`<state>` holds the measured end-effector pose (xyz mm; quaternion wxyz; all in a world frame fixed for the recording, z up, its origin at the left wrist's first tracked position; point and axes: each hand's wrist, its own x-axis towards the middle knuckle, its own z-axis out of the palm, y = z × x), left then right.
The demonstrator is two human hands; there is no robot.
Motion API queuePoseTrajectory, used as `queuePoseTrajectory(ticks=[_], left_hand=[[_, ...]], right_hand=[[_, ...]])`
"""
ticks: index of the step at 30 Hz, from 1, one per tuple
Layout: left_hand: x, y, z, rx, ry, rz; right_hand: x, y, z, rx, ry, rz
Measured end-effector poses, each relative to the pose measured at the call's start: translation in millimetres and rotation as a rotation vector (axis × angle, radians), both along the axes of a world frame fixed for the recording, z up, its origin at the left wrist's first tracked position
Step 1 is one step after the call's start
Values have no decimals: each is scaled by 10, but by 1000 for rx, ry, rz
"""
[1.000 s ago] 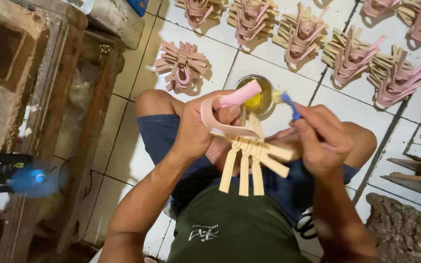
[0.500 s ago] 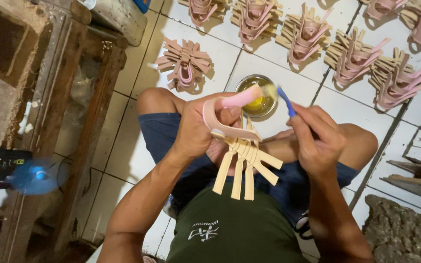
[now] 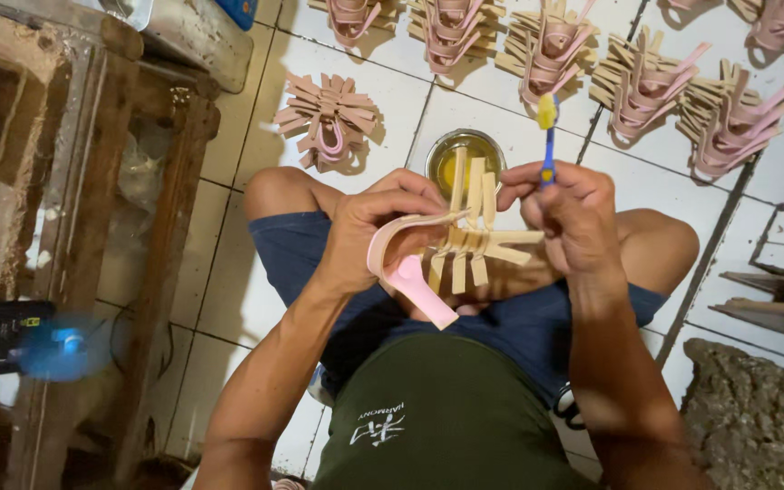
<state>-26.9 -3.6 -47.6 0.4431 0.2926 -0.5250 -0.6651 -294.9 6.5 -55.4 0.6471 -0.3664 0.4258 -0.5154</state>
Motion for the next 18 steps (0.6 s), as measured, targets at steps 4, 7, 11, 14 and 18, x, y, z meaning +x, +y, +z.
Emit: queuePoseTrajectory(ticks=[4, 7, 11, 14, 18], left_hand=[[-69, 23, 20, -104, -4, -44], [-58, 20, 66, -193, -101, -129], [-16, -25, 110, -165, -152, -235], [30, -44, 134, -68, -181, -243], [75, -69, 149, -93, -138, -279]], right_hand=[[66, -12, 49, 22, 264, 12], [143, 23, 47, -9, 344, 18], [221, 86, 66, -24, 517, -28], [253, 98, 134, -40, 379, -57], [202, 108, 249, 66, 393, -50]])
